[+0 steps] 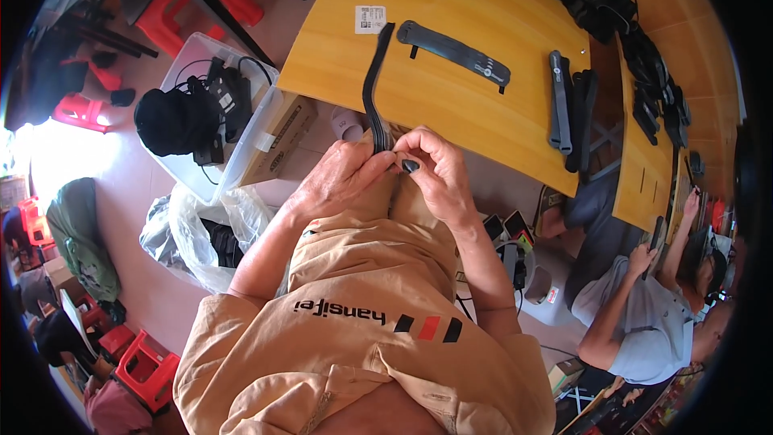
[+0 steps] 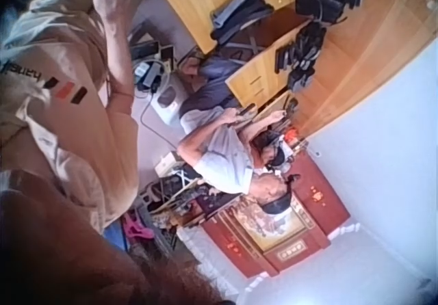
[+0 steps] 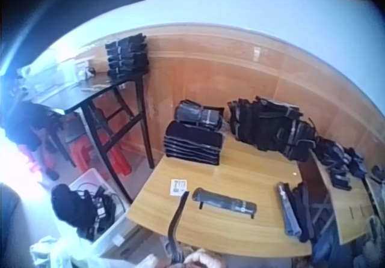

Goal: Organizing and stacking black fabric straps on a wooden table.

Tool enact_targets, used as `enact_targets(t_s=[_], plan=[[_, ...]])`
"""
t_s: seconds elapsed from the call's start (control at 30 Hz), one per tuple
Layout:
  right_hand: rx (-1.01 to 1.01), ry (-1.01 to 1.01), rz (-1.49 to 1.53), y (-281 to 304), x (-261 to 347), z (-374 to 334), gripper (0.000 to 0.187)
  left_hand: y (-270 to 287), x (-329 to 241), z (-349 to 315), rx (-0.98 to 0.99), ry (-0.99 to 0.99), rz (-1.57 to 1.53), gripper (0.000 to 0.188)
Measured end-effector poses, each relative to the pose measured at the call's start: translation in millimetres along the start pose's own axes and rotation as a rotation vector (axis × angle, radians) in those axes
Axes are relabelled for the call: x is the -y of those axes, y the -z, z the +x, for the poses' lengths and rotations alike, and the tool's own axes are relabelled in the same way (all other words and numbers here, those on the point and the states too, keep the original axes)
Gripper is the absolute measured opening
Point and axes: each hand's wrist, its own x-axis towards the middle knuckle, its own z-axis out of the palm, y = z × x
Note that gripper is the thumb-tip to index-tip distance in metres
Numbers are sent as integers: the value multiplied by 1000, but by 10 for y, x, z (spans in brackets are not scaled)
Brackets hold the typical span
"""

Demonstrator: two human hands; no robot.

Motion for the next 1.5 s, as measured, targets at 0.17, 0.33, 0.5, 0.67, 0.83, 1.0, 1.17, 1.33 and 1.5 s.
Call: enact_targets(t_s=[0.17, 0.33, 0.5, 0.67, 0.83, 1.0, 1.17, 1.33, 1.5], plan=[[82, -78, 93, -3, 186, 9, 5, 138, -113, -124, 120, 162, -131, 28], [120, 126, -96, 11, 341, 1, 11, 110, -193, -206, 82, 294, -374, 38], [86, 380, -471, -123, 343, -25, 35, 64, -331, -262, 28, 280, -535, 39], [108, 590, -468, -169, 368, -72, 30, 146, -401, -346, 99, 265, -565, 39], [88, 499, -232, -131, 437, -224, 25, 195, -443, -429, 288, 243, -664, 44], [-556, 55, 130, 403, 405, -254, 20, 315, -264, -550, 298, 435, -730, 37], [-921, 244, 121, 1577, 570, -70, 19, 535, 20, -865, 488, 320, -751, 39], [-946, 497, 281, 2573, 1114, -202, 18, 877, 399, -1317, 364, 78, -996, 39], [-418, 439, 210, 2061, 1508, -244, 24, 869, 146, -931, -34, 61, -734, 47]])
